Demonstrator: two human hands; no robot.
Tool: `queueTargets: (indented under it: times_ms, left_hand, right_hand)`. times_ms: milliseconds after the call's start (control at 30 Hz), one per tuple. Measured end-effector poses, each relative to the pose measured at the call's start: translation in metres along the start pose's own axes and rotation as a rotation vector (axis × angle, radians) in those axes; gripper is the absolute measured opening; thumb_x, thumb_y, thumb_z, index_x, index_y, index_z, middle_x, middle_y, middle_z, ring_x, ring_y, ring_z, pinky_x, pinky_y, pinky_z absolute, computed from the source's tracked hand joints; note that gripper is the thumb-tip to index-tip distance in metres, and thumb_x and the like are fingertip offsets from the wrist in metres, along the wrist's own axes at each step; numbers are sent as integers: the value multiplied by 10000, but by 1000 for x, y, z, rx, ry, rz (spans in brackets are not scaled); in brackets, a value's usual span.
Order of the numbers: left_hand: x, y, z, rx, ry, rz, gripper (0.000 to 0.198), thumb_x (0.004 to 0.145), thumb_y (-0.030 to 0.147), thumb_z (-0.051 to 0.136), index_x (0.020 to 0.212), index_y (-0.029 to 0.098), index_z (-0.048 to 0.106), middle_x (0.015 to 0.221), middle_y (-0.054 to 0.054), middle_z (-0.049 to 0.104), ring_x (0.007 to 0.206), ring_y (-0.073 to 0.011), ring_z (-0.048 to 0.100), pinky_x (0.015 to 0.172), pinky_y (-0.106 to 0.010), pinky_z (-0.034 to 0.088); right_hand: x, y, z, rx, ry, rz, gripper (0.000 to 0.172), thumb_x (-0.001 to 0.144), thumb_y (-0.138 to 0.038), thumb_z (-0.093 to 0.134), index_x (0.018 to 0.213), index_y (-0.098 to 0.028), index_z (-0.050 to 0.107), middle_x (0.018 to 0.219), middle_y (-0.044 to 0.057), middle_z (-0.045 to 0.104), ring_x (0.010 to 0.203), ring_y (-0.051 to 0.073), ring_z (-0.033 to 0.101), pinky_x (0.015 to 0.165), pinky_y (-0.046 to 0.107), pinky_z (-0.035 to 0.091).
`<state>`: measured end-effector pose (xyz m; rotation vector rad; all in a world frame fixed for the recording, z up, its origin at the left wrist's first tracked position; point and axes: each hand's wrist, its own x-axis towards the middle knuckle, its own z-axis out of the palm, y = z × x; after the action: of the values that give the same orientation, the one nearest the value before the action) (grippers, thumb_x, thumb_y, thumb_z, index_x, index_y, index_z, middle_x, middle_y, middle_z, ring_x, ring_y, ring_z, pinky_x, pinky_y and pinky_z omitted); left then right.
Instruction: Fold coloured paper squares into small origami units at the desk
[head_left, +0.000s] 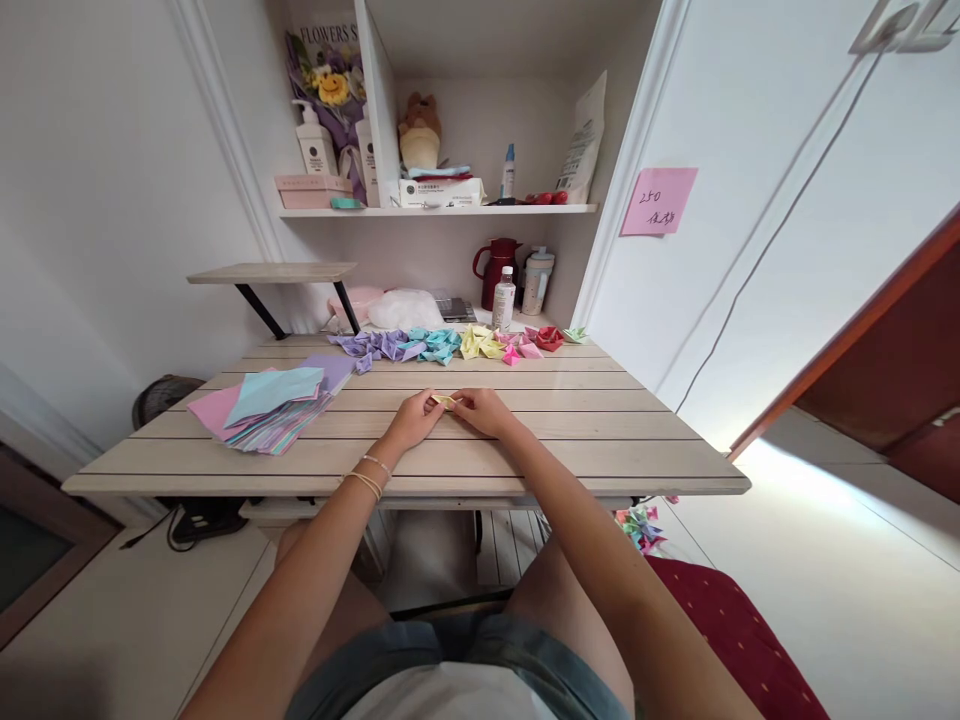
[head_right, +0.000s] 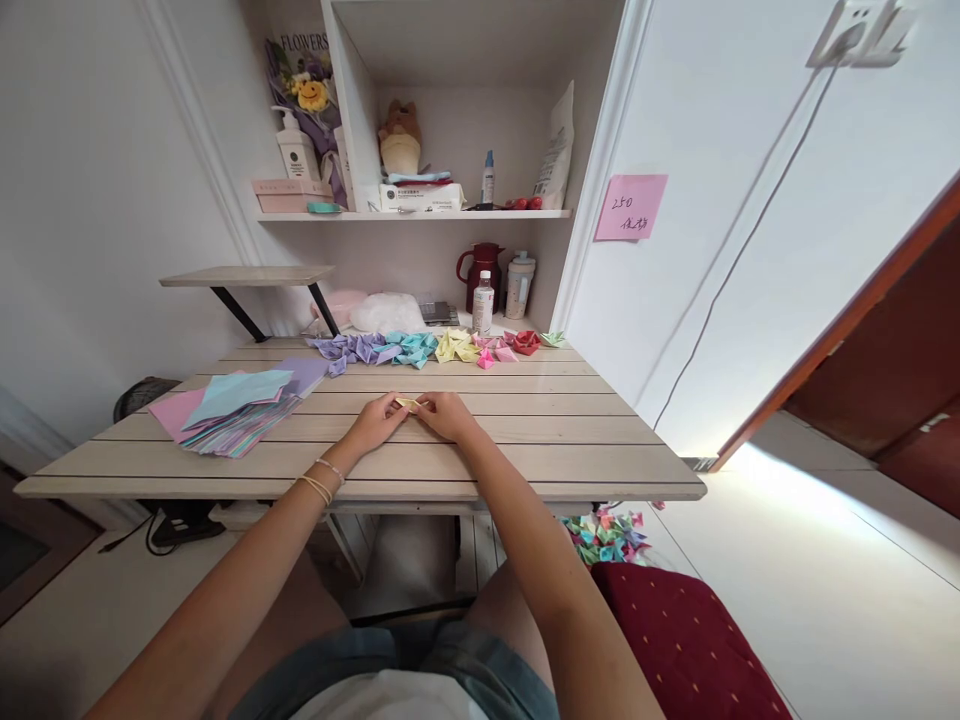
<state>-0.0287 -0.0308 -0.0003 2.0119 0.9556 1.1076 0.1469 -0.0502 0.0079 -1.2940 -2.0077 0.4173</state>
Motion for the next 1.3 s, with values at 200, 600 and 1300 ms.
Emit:
queueTargets:
  times_ms: [200,600,1300]
  left_hand:
    - [1,-2,0,-15,2,-4,173,749,328,594,840,187,635,754,-37,673,706,-181,610,664,-282,481]
    - [0,0,1,-43,4,22,169,730,275,599,858,167,627,668,-11,604,627,-139,565,569,-234,452]
    - [4,-7,2,-309,14,-83,320,691,384,694,891,142,635,732,-58,685,642,-158,641,657,-298,516]
  right_hand:
    - [1,2,1,-14,-1,7,275,837,-367,548,968,-178,698,645,16,653,571,118,531,561,212,356]
    - [3,4,3,117,2,52,242,819,-155,480,1016,-168,621,595,-13,655,581,127,607,650,227,434]
    - [7,-1,7,648,62,247,89,815,-260,501,805,-182,544,659,13,664,639,152,670,632,261,530]
